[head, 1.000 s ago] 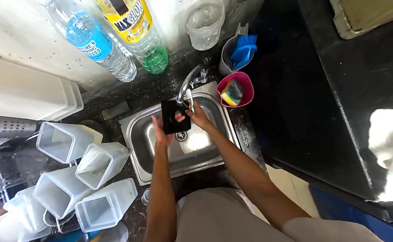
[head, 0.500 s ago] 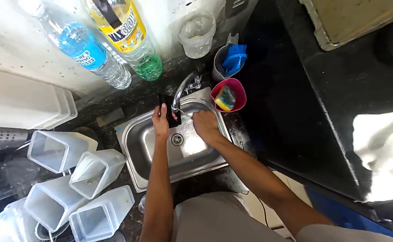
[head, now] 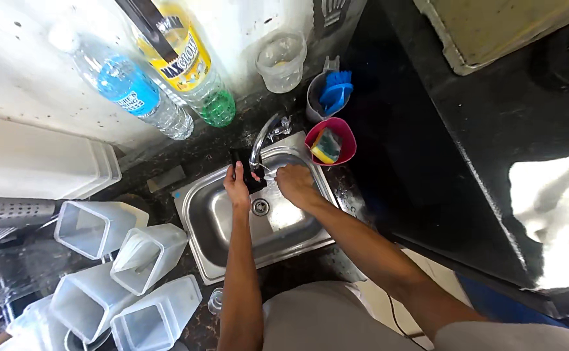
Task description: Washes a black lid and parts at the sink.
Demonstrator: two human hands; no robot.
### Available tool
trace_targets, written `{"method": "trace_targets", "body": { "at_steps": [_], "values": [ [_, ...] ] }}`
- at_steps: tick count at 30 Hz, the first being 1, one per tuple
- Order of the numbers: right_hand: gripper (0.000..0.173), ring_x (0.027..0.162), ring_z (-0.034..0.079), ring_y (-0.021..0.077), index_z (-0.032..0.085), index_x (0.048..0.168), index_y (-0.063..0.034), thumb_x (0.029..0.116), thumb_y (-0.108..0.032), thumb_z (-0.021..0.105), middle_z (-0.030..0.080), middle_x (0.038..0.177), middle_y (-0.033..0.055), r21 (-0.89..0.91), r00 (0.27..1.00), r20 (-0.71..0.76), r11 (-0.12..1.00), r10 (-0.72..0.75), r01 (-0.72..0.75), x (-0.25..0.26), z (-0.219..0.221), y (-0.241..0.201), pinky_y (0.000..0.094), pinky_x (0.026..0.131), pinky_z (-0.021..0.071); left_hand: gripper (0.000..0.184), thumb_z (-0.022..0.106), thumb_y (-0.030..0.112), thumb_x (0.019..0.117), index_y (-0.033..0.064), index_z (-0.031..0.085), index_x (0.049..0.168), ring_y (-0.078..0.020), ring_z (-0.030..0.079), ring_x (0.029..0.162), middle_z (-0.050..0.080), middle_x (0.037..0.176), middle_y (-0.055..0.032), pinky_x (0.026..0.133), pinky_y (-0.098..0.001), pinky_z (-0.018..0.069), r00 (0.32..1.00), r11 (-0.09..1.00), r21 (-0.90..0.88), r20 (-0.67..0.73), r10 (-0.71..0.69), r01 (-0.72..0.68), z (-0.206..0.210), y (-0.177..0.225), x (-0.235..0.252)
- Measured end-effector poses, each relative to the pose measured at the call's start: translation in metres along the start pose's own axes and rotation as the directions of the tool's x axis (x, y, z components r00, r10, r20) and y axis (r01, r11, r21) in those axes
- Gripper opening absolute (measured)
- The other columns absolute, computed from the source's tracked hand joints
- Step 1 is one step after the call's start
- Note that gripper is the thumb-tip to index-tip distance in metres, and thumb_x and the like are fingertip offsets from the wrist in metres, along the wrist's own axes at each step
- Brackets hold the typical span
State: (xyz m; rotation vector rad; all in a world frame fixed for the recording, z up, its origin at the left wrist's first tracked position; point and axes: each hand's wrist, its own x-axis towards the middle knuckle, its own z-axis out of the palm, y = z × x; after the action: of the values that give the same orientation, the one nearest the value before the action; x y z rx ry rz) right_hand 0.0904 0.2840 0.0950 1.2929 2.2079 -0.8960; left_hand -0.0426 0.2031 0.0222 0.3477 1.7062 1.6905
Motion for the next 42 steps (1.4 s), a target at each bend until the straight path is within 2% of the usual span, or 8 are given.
{"method": "trace_targets", "body": {
  "at_steps": [7, 13, 22, 27, 31, 35, 38, 42],
  "values": [
    [0.019, 0.106, 0.065, 0.0499, 0.068, 0.109, 0.0059, 0.0983, -0.002, 0.055, 0.067, 0.111, 0.0299, 0.007, 0.998, -0.030, 0.998, 0.055, -0.054, -0.003, 0.013, 0.003, 0.0638, 0.080, 0.0531, 0.043, 0.045, 0.043, 0.1091, 0.0090, 0.061, 0.130, -0.0186, 0.071, 0.067, 0.071, 0.079, -0.0073, 0.066, -0.0381, 0.0627, 0.996, 0.988, 0.127, 0.002, 0.090, -0.089, -0.002, -0.011, -0.021],
    [0.034, 0.103, 0.067, 0.0476, 0.073, 0.107, -0.0060, 0.1060, -0.033, 0.052, 0.071, 0.106, 0.0246, 0.060, 0.996, -0.040, 0.994, -0.084, 0.086, 0.019, 0.034, 0.022, 0.0673, 0.078, 0.0522, 0.034, 0.042, 0.027, 0.1104, 0.0004, 0.060, 0.120, -0.0242, 0.072, 0.066, 0.071, 0.075, -0.0117, 0.066, -0.0437, 0.0637, 0.986, 0.986, 0.006, 0.002, 0.166, -0.166, -0.004, -0.017, -0.012],
    [0.019, 0.110, 0.063, 0.0496, 0.067, 0.107, 0.0104, 0.0961, -0.001, 0.057, 0.065, 0.116, 0.0315, -0.033, 0.996, 0.043, 0.996, 0.082, -0.081, -0.008, 0.004, 0.002, 0.0635, 0.082, 0.0523, 0.036, 0.047, 0.039, 0.1086, 0.0108, 0.066, 0.121, -0.0160, 0.073, 0.075, 0.074, 0.087, -0.0030, 0.073, -0.0355, 0.0638, 0.964, 0.965, -0.015, -0.049, 0.260, -0.261, -0.011, -0.030, -0.028],
    [0.035, 0.100, 0.068, 0.0464, 0.072, 0.105, -0.0057, 0.1064, -0.033, 0.051, 0.071, 0.103, 0.0240, 0.046, 0.997, -0.058, 0.997, -0.056, 0.059, 0.011, 0.030, 0.012, 0.0649, 0.077, 0.0532, 0.034, 0.044, 0.031, 0.1083, 0.0033, 0.064, 0.109, -0.0232, 0.073, 0.069, 0.073, 0.079, -0.0099, 0.069, -0.0429, 0.0636, 0.962, 0.956, -0.105, -0.014, 0.274, -0.274, -0.015, -0.036, -0.014],
    [0.028, 0.109, 0.065, 0.0491, 0.070, 0.109, 0.0040, 0.1046, -0.018, 0.052, 0.067, 0.114, 0.0290, 0.042, 0.995, 0.008, 0.994, 0.097, -0.098, -0.001, 0.010, 0.008, 0.0648, 0.081, 0.0522, 0.037, 0.044, 0.040, 0.1093, 0.0112, 0.066, 0.115, -0.0164, 0.074, 0.074, 0.075, 0.086, -0.0033, 0.071, -0.0358, 0.0639, 0.971, 0.972, -0.002, -0.026, 0.236, -0.237, -0.017, -0.041, -0.027],
    [0.039, 0.110, 0.065, 0.0480, 0.071, 0.115, -0.0038, 0.1065, -0.035, 0.049, 0.069, 0.114, 0.0266, 0.220, 0.995, 0.101, 0.974, 0.025, -0.047, 0.002, 0.026, 0.014, 0.0704, 0.085, 0.0498, 0.035, 0.037, 0.028, 0.1099, 0.0054, 0.063, 0.105, -0.0219, 0.074, 0.074, 0.075, 0.081, -0.0065, 0.072, -0.0432, 0.0642, 0.960, 0.958, -0.080, -0.085, 0.268, -0.275, -0.013, -0.051, -0.021],
    [0.030, 0.090, 0.069, 0.0446, 0.070, 0.103, -0.0087, 0.1062, -0.033, 0.052, 0.070, 0.094, 0.0223, 0.250, 0.998, -0.025, 0.966, -0.060, 0.065, -0.020, 0.047, 0.008, 0.0643, 0.067, 0.0533, 0.031, 0.043, 0.022, 0.1090, 0.0021, 0.066, 0.104, -0.0222, 0.073, 0.069, 0.073, 0.080, -0.0079, 0.067, -0.0416, 0.0641, 0.961, 0.959, -0.077, -0.073, 0.268, -0.273, -0.006, -0.046, -0.010],
    [0.032, 0.108, 0.065, 0.0486, 0.072, 0.115, -0.0068, 0.1053, -0.030, 0.053, 0.069, 0.115, 0.0256, 0.065, 0.996, 0.082, 0.997, 0.035, -0.040, 0.009, 0.041, 0.024, 0.0690, 0.080, 0.0510, 0.030, 0.050, 0.027, 0.1077, 0.0042, 0.069, 0.109, -0.0207, 0.073, 0.069, 0.075, 0.080, -0.0074, 0.066, -0.0406, 0.0640, 0.969, 0.970, -0.020, 0.035, 0.243, -0.242, -0.015, -0.047, -0.022]
  ]
}}
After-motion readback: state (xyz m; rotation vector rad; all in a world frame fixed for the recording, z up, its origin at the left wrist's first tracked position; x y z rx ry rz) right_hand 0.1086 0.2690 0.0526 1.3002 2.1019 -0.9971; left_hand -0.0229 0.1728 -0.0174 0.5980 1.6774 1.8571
